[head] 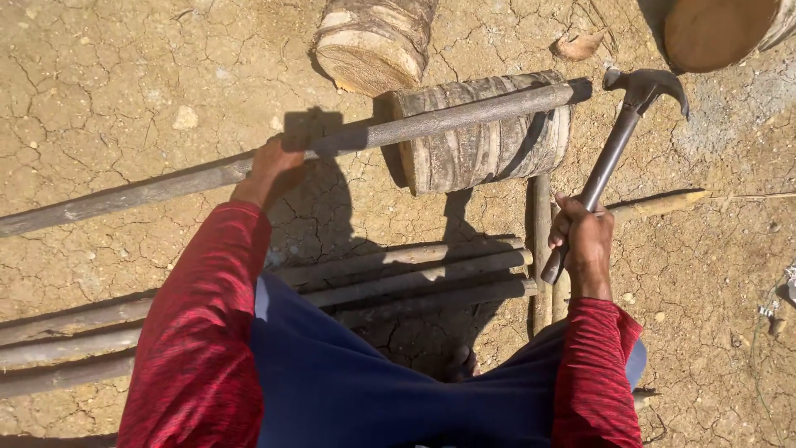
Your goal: Hammering nails into a wooden branch supported by a log.
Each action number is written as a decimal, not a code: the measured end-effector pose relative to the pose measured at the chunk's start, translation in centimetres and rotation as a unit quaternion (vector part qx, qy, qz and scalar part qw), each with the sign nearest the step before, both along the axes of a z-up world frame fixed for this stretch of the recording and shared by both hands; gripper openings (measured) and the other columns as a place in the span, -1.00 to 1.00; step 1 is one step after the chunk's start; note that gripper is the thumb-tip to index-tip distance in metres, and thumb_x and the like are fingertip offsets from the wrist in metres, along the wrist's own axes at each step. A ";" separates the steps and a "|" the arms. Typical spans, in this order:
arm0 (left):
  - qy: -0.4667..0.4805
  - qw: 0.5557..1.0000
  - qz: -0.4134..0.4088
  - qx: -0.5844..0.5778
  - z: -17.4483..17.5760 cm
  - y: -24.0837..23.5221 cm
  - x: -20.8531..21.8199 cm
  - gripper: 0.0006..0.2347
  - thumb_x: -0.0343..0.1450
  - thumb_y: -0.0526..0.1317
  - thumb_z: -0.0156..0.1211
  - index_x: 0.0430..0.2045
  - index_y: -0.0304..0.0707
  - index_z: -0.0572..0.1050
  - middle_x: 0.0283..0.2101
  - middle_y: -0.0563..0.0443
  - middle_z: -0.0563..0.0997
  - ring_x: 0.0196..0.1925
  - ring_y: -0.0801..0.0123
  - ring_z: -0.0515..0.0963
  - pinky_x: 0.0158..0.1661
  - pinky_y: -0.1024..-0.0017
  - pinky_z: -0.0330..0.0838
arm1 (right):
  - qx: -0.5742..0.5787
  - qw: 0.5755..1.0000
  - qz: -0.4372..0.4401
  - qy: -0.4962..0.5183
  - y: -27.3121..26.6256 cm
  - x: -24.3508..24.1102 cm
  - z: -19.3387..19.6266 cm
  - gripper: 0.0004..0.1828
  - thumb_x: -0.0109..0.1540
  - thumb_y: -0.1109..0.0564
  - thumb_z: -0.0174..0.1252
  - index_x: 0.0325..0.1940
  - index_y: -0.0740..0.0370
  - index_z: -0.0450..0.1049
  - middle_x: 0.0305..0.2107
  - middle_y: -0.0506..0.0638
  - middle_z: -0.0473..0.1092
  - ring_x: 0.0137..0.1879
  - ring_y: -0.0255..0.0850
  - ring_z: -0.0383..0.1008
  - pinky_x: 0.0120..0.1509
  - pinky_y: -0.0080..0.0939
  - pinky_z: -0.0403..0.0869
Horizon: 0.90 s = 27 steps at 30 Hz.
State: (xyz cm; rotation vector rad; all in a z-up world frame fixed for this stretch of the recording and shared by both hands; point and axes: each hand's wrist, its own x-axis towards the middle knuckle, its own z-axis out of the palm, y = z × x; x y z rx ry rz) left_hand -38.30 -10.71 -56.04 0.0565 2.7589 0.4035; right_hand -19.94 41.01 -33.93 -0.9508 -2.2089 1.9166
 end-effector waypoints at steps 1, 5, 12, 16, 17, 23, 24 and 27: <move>-0.066 0.997 0.026 0.007 1.7 0.5 0.5 -0.69 0.57 0.02 0.00 -0.19 -0.23 0.57 -0.26 -0.20 0.67 -0.24 0.06 0.68 -0.24 0.15 0.56 | -0.007 1.000 0.003 0.004 0.2 0.0 -0.5 -0.83 0.30 0.19 0.16 -0.35 0.14 0.33 -0.71 -0.19 0.18 -0.66 -0.36 0.15 -0.63 -0.29 0.21; 0.005 0.995 -0.096 0.005 9.6 2.1 3.6 -0.45 0.32 0.16 0.31 0.04 -0.23 0.43 -0.05 -0.24 0.61 -0.06 -0.13 0.60 -0.15 0.04 0.49 | -0.015 1.000 0.006 -0.002 -0.2 -0.5 -0.4 -0.84 0.30 0.19 0.14 -0.36 0.15 0.35 -0.71 -0.18 0.20 -0.67 -0.36 0.15 -0.63 -0.30 0.21; -0.013 0.985 -0.162 -0.066 -0.2 -2.2 3.2 -0.60 0.51 -0.25 0.01 0.30 0.02 0.37 -0.07 -0.29 0.68 -0.08 -0.04 0.72 -0.01 0.06 0.58 | -0.036 0.998 -0.034 -0.029 0.2 0.0 1.9 -0.82 0.28 0.18 0.18 -0.36 0.16 0.32 -0.72 -0.16 0.23 -0.70 -0.36 0.17 -0.66 -0.31 0.23; -0.071 0.984 -0.143 -0.077 8.1 -0.7 3.9 -0.40 0.34 0.09 0.36 0.21 -0.16 0.35 -0.07 -0.43 0.64 0.00 -0.27 0.63 -0.04 -0.08 0.48 | -0.158 0.983 -0.066 0.062 4.9 2.9 5.3 -0.80 0.30 0.16 0.20 -0.30 0.17 0.29 -0.70 -0.19 0.23 -0.70 -0.41 0.18 -0.67 -0.36 0.24; -0.067 0.990 -0.113 -0.061 8.2 -1.2 3.2 -0.39 0.36 0.11 0.37 0.21 -0.26 0.38 -0.07 -0.44 0.65 -0.01 -0.28 0.64 -0.04 -0.08 0.49 | -0.128 0.988 -0.061 0.064 6.2 3.7 6.4 -0.76 0.32 0.15 0.22 -0.30 0.17 0.26 -0.69 -0.20 0.22 -0.69 -0.42 0.18 -0.67 -0.37 0.23; -0.041 0.986 -0.153 0.052 6.6 -0.5 -0.9 -0.40 0.33 -0.05 0.46 0.10 -0.55 0.34 -0.13 -0.42 0.63 -0.08 -0.09 0.65 0.01 0.06 0.50 | 0.054 0.976 -0.171 -0.127 12.5 15.5 0.8 -0.76 0.25 0.11 0.26 -0.31 0.15 0.29 -0.70 -0.20 0.24 -0.71 -0.40 0.19 -0.68 -0.34 0.27; -0.039 0.985 -0.161 0.054 7.4 1.6 -1.1 -0.40 0.33 -0.05 0.46 0.10 -0.55 0.34 -0.13 -0.42 0.63 -0.08 -0.09 0.65 0.01 0.06 0.50 | 0.056 0.974 -0.179 -0.124 12.6 18.6 -1.7 -0.76 0.25 0.11 0.26 -0.31 0.15 0.29 -0.70 -0.20 0.24 -0.71 -0.40 0.19 -0.68 -0.34 0.27; 0.032 0.984 -0.174 0.002 11.2 6.6 -0.7 -0.35 0.35 0.00 0.50 0.16 -0.57 0.37 -0.06 -0.42 0.57 -0.02 -0.08 0.60 0.04 0.07 0.49 | 0.048 0.958 -0.201 -0.200 11.8 26.6 -9.1 -0.69 0.24 0.10 0.29 -0.38 0.22 0.27 -0.72 -0.13 0.23 -0.71 -0.35 0.18 -0.67 -0.26 0.19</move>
